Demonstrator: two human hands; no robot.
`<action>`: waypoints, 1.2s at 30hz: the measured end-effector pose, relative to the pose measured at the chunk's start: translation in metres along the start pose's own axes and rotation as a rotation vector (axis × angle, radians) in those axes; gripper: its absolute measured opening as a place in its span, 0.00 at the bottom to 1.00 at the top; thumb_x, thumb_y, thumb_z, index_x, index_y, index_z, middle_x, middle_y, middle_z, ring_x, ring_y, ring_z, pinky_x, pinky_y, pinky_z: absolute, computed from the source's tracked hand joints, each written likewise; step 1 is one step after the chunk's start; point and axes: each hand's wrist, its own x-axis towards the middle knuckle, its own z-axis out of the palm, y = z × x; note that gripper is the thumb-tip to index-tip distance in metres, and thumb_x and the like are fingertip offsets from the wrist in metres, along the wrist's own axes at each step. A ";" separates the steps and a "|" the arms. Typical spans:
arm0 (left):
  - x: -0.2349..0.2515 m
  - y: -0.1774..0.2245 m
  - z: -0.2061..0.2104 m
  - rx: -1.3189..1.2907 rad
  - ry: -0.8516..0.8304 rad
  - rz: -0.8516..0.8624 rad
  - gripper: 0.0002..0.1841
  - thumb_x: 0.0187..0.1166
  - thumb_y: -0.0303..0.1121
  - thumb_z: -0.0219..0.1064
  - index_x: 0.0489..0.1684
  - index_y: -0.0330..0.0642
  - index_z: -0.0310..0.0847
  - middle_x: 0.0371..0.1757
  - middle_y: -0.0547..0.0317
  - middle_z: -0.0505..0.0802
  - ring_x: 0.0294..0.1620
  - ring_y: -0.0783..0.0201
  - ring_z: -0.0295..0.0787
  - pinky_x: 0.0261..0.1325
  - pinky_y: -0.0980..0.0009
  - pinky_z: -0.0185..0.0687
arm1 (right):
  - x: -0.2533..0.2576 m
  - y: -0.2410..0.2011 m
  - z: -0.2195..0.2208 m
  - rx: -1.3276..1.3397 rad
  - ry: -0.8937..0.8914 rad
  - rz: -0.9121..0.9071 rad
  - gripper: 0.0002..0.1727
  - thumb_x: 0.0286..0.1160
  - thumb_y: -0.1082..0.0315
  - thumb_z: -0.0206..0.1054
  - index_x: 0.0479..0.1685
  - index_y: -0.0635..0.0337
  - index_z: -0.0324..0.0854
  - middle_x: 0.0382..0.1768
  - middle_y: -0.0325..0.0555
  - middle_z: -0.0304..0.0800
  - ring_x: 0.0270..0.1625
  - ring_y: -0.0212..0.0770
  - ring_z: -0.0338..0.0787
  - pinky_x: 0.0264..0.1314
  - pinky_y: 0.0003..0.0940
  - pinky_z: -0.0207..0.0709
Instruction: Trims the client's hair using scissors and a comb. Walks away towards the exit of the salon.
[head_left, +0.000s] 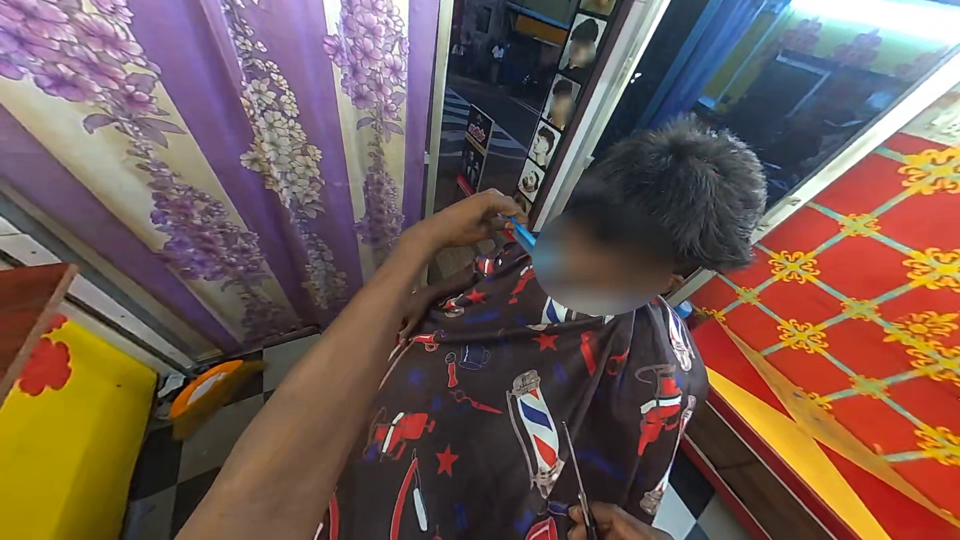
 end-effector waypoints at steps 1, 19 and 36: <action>-0.005 0.004 -0.005 -0.024 -0.053 -0.048 0.12 0.83 0.20 0.60 0.53 0.34 0.90 0.56 0.48 0.93 0.65 0.56 0.85 0.73 0.58 0.76 | -0.001 0.000 -0.001 -0.001 0.002 -0.003 0.21 0.75 0.73 0.72 0.66 0.72 0.81 0.53 0.53 0.94 0.47 0.38 0.94 0.52 0.36 0.87; 0.031 0.162 0.053 0.661 0.357 -0.105 0.22 0.82 0.22 0.58 0.64 0.57 0.90 0.49 0.54 0.93 0.51 0.49 0.86 0.55 0.47 0.70 | -0.011 0.010 0.001 0.035 0.039 -0.017 0.22 0.73 0.72 0.74 0.66 0.70 0.83 0.52 0.50 0.95 0.48 0.38 0.95 0.54 0.36 0.89; -0.017 0.134 0.083 0.741 0.255 -0.155 0.22 0.77 0.19 0.64 0.61 0.58 0.90 0.56 0.54 0.93 0.53 0.46 0.87 0.53 0.44 0.72 | 0.001 0.015 -0.039 0.002 0.076 -0.070 0.23 0.72 0.71 0.75 0.67 0.66 0.83 0.53 0.43 0.95 0.45 0.30 0.93 0.49 0.27 0.88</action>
